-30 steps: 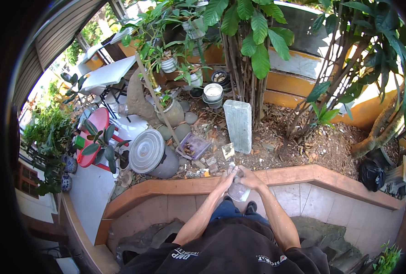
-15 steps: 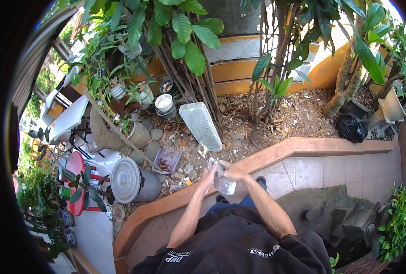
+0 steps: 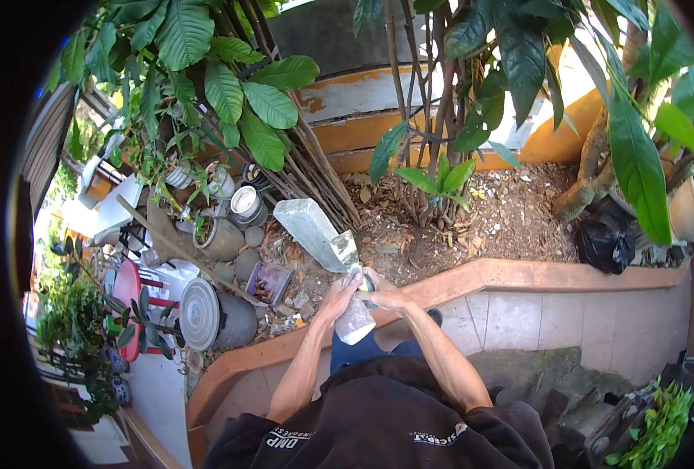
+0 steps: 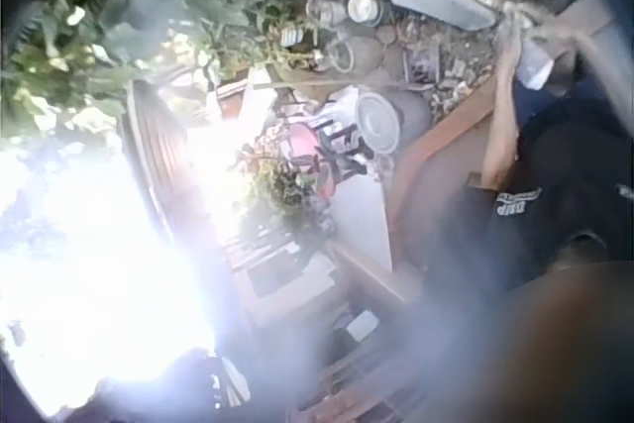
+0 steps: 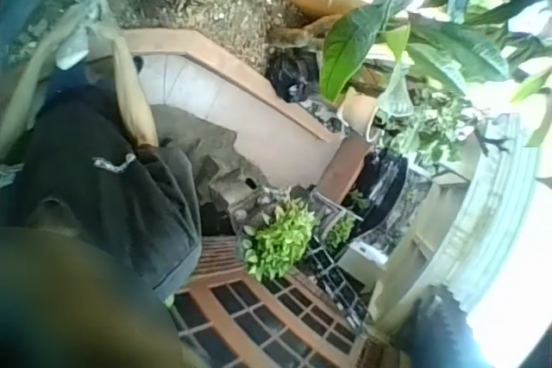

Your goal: Scraping peeling paint and sanding the surface of an exterior wall.

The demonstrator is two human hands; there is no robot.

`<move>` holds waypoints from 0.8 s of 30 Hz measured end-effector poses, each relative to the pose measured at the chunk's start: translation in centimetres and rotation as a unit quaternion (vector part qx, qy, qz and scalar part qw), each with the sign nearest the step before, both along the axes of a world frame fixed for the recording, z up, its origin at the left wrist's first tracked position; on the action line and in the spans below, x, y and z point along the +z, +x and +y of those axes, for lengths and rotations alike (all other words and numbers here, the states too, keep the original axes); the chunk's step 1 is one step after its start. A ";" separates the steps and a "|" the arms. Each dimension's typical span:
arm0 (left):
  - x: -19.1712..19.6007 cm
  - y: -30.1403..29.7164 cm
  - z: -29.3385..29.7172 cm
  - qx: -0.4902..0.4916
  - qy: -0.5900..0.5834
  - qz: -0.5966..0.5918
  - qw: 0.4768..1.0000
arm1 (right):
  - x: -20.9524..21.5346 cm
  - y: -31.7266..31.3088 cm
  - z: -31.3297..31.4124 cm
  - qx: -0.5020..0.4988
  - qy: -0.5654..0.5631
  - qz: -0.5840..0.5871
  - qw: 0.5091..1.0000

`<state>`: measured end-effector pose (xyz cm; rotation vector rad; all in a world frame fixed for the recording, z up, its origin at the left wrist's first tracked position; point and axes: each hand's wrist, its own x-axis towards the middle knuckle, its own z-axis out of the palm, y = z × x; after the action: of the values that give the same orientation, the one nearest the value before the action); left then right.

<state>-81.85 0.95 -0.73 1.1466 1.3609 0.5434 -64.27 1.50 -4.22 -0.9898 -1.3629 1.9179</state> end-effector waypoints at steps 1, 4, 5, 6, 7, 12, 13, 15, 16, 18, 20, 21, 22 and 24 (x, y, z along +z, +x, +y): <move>0.9 1.1 0.7 -0.011 0.000 -0.012 1.000 | 0.9 1.2 0.7 -0.018 0.006 0.030 0.999; 2.2 3.3 2.0 0.052 0.044 -0.054 0.996 | 5.9 3.7 3.7 0.059 0.001 0.001 0.998; 2.8 3.9 2.4 0.081 0.079 -0.074 0.991 | 6.5 4.2 4.7 0.081 0.000 -0.011 0.997; 3.4 4.2 2.9 0.083 0.056 -0.095 0.990 | 6.8 4.6 5.6 0.085 0.065 -0.029 0.994; 4.4 4.3 3.8 0.089 0.058 -0.098 0.989 | 7.3 4.8 6.7 0.092 0.067 -0.032 0.993; 6.3 4.3 9.6 0.122 0.098 -0.068 0.985 | 9.7 3.9 12.8 0.049 -0.007 0.031 0.998; 6.5 4.5 10.6 0.137 0.133 -0.057 0.980 | 9.7 3.7 13.9 0.019 -0.055 0.072 0.996; 6.0 4.5 13.5 0.171 0.181 -0.052 0.967 | 10.9 3.0 17.4 -0.043 -0.044 0.072 0.996; 5.2 4.4 15.4 0.175 0.194 -0.052 0.964 | 10.8 2.5 19.4 -0.096 -0.057 0.091 0.990; 4.6 4.8 18.8 0.184 0.172 -0.038 0.967 | 10.4 1.5 24.2 -0.177 -0.062 0.082 0.979; 2.8 4.2 23.0 0.200 0.155 -0.015 0.967 | 10.5 -0.9 29.0 -0.233 -0.089 0.091 0.964; 1.5 3.6 25.2 0.196 0.146 -0.015 0.969 | 10.1 -2.2 31.7 -0.274 -0.089 0.112 0.951; 0.3 3.2 28.0 0.198 0.155 0.020 0.968 | 9.3 -3.3 35.0 -0.315 -0.085 0.131 0.936; -2.0 3.4 34.0 0.198 0.149 0.042 0.968 | 8.0 -3.7 41.9 -0.358 -0.084 0.137 0.920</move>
<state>-78.42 34.91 -2.72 1.1488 1.6325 1.0247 -67.93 43.44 3.83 -1.0587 -0.5576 1.5338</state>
